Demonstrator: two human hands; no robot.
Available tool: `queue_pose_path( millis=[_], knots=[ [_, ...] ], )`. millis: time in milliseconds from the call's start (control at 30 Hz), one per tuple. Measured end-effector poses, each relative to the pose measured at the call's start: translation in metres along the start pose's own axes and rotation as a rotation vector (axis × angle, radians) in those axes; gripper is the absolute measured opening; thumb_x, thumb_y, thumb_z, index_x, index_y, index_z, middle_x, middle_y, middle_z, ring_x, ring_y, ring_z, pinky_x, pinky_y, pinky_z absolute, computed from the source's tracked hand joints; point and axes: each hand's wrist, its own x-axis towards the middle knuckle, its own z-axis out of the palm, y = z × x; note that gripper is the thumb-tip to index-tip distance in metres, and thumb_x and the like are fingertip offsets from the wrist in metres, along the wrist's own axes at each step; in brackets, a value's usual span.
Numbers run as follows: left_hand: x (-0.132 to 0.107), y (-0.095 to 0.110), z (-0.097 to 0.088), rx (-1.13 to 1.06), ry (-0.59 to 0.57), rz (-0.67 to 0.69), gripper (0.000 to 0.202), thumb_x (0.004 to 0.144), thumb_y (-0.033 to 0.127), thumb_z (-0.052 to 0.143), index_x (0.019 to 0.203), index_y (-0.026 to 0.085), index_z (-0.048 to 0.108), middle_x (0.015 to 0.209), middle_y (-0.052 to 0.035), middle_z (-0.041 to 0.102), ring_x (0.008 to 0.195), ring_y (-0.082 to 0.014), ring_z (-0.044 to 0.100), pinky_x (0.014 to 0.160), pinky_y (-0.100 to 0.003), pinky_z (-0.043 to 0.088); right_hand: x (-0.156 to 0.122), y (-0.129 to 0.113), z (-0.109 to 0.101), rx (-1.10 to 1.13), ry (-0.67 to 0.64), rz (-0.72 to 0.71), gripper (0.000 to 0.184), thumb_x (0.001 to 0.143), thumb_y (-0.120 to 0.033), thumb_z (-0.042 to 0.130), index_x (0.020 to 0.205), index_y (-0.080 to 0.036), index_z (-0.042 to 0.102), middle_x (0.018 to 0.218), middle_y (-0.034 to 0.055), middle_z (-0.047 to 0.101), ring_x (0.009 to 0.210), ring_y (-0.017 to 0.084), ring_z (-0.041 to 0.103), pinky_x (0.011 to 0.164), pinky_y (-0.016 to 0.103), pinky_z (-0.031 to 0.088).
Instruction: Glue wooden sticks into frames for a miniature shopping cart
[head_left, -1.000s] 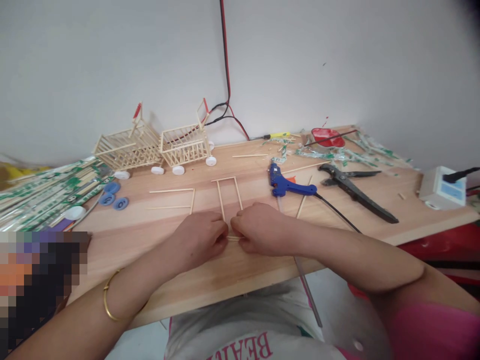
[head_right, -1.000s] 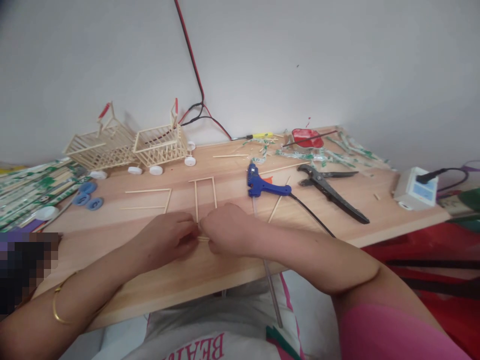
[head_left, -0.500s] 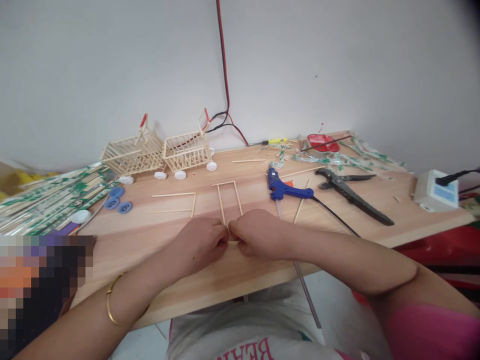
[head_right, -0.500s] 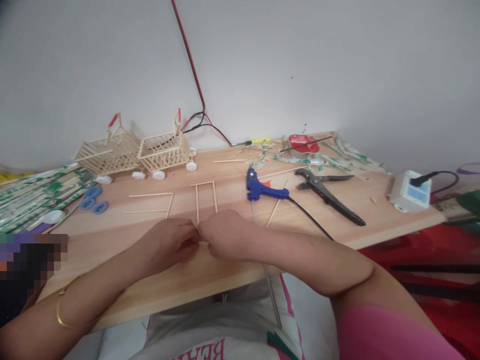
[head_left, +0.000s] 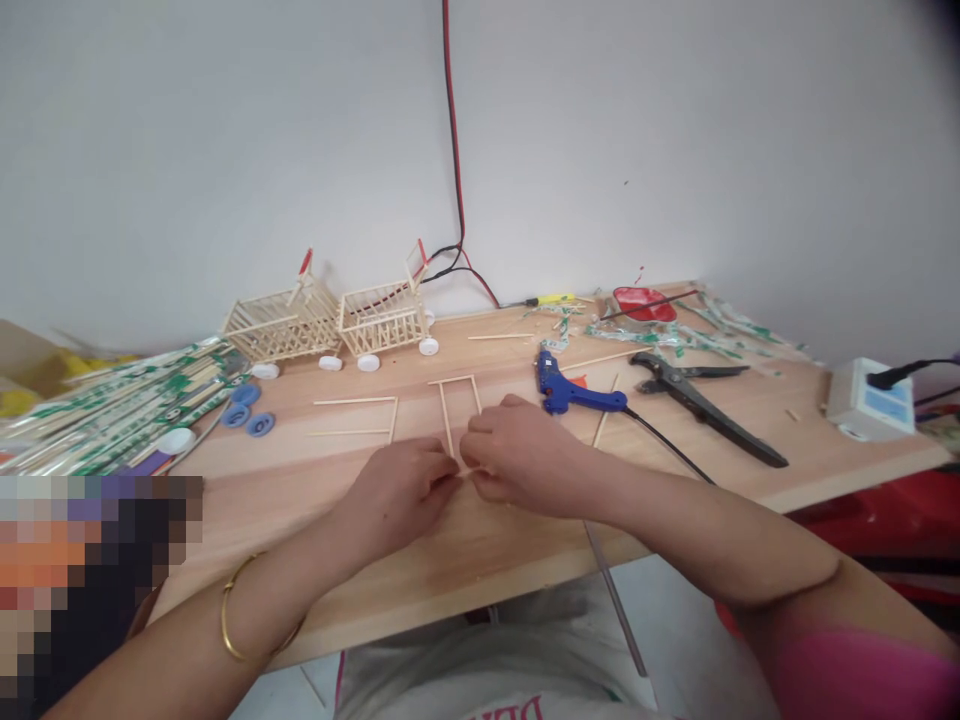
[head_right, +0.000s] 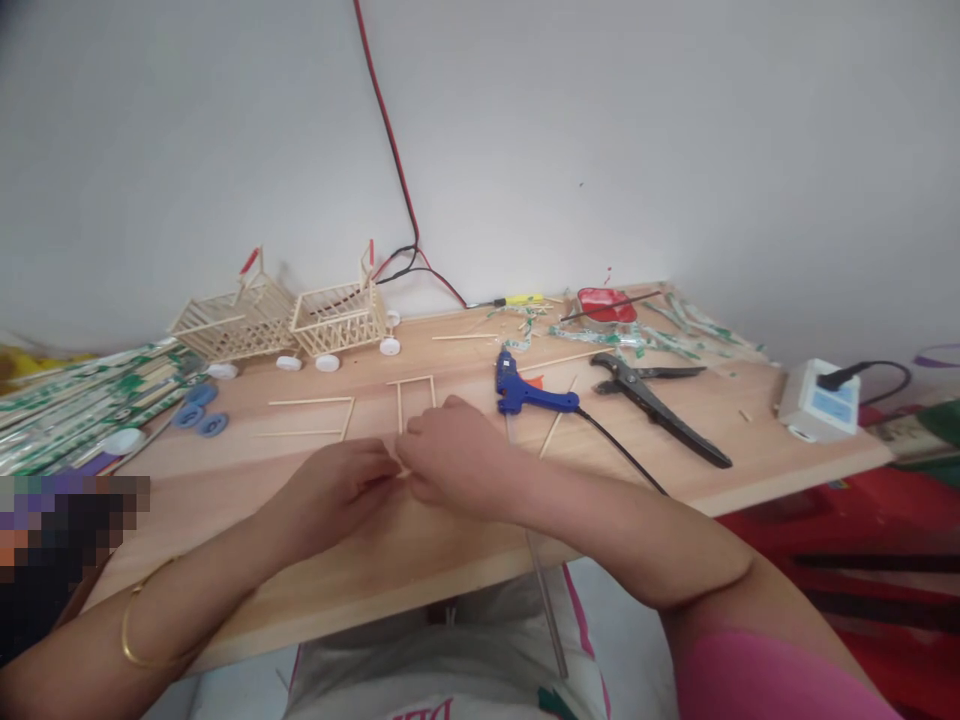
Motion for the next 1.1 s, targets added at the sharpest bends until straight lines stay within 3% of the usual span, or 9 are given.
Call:
queue_pose_path(
  millis=[100, 167, 300, 433, 600, 800, 967, 1100],
  knots=[
    [0.001, -0.003, -0.007, -0.285, 0.166, -0.115, 0.02, 0.083, 0.028, 0.052, 0.074, 0.017, 0.066, 0.07, -0.0013, 0.061, 0.065, -0.0119, 0.053, 0.061, -0.023, 0.04, -0.004, 0.013, -0.011, 0.305, 0.345, 0.145, 0.031, 0.075, -0.032, 0.063, 0.102, -0.016, 0.059, 0.093, 0.0063, 0.063, 0.083, 0.016, 0.055, 0.073, 0.03, 0.04],
    [0.002, -0.003, -0.01, -0.501, 0.235, -0.161, 0.022, 0.081, 0.034, 0.055, 0.071, 0.017, 0.065, 0.067, 0.0001, 0.059, 0.063, -0.0105, 0.05, 0.059, -0.022, 0.039, -0.005, 0.02, -0.015, 0.571, 0.454, 0.241, 0.047, 0.072, -0.039, 0.067, 0.111, -0.017, 0.055, 0.093, 0.0052, 0.062, 0.079, 0.014, 0.054, 0.07, 0.027, 0.043],
    [0.004, -0.002, -0.005, -0.752, 0.278, -0.22, 0.025, 0.077, 0.038, 0.061, 0.067, 0.015, 0.064, 0.059, 0.002, 0.051, 0.058, -0.0087, 0.043, 0.056, -0.022, 0.036, 0.002, 0.019, -0.008, 1.003, 0.294, 0.255, 0.033, 0.075, -0.042, 0.064, 0.092, -0.014, 0.062, 0.077, 0.002, 0.061, 0.069, 0.011, 0.054, 0.062, 0.024, 0.044],
    [0.005, 0.0, 0.001, -0.836, 0.254, -0.242, 0.021, 0.075, 0.035, 0.064, 0.072, 0.015, 0.067, 0.059, 0.0023, 0.052, 0.058, -0.008, 0.042, 0.055, -0.021, 0.035, 0.011, 0.01, 0.005, 1.137, 0.241, 0.179, 0.027, 0.077, -0.04, 0.062, 0.074, -0.014, 0.062, 0.074, 0.0013, 0.062, 0.067, 0.01, 0.054, 0.062, 0.023, 0.043],
    [0.006, -0.003, 0.0, -0.828, 0.252, -0.249, 0.027, 0.079, 0.039, 0.059, 0.072, 0.014, 0.068, 0.063, 0.0003, 0.056, 0.059, -0.0084, 0.045, 0.056, -0.022, 0.038, 0.011, 0.016, 0.005, 1.106, 0.211, 0.169, 0.029, 0.079, -0.042, 0.06, 0.073, -0.014, 0.062, 0.076, 0.0028, 0.064, 0.067, 0.011, 0.055, 0.061, 0.023, 0.044],
    [0.006, -0.01, -0.003, -0.715, 0.531, -0.284, 0.021, 0.074, 0.034, 0.065, 0.084, 0.016, 0.068, 0.068, -0.0002, 0.062, 0.06, -0.0092, 0.051, 0.059, -0.022, 0.043, 0.007, 0.014, 0.009, 0.879, 0.177, 0.162, 0.025, 0.083, -0.038, 0.056, 0.078, -0.014, 0.063, 0.073, 0.0017, 0.065, 0.065, 0.01, 0.055, 0.061, 0.02, 0.041],
    [0.003, -0.014, -0.005, -0.501, 0.588, -0.188, 0.018, 0.077, 0.032, 0.062, 0.083, 0.017, 0.068, 0.081, -0.0029, 0.068, 0.072, -0.0126, 0.058, 0.069, -0.025, 0.047, 0.008, 0.002, 0.02, 0.517, 0.101, -0.028, 0.019, 0.087, -0.027, 0.053, 0.081, -0.015, 0.066, 0.074, 0.0017, 0.066, 0.068, 0.01, 0.057, 0.065, 0.021, 0.038],
    [0.004, -0.019, -0.004, -0.431, 0.595, -0.163, 0.019, 0.08, 0.033, 0.059, 0.085, 0.017, 0.067, 0.085, -0.004, 0.068, 0.076, -0.0136, 0.06, 0.072, -0.026, 0.048, 0.011, -0.003, 0.033, 0.402, 0.034, -0.134, 0.02, 0.088, -0.023, 0.049, 0.084, -0.013, 0.067, 0.083, 0.0063, 0.068, 0.076, 0.013, 0.06, 0.071, 0.023, 0.041]
  ],
)
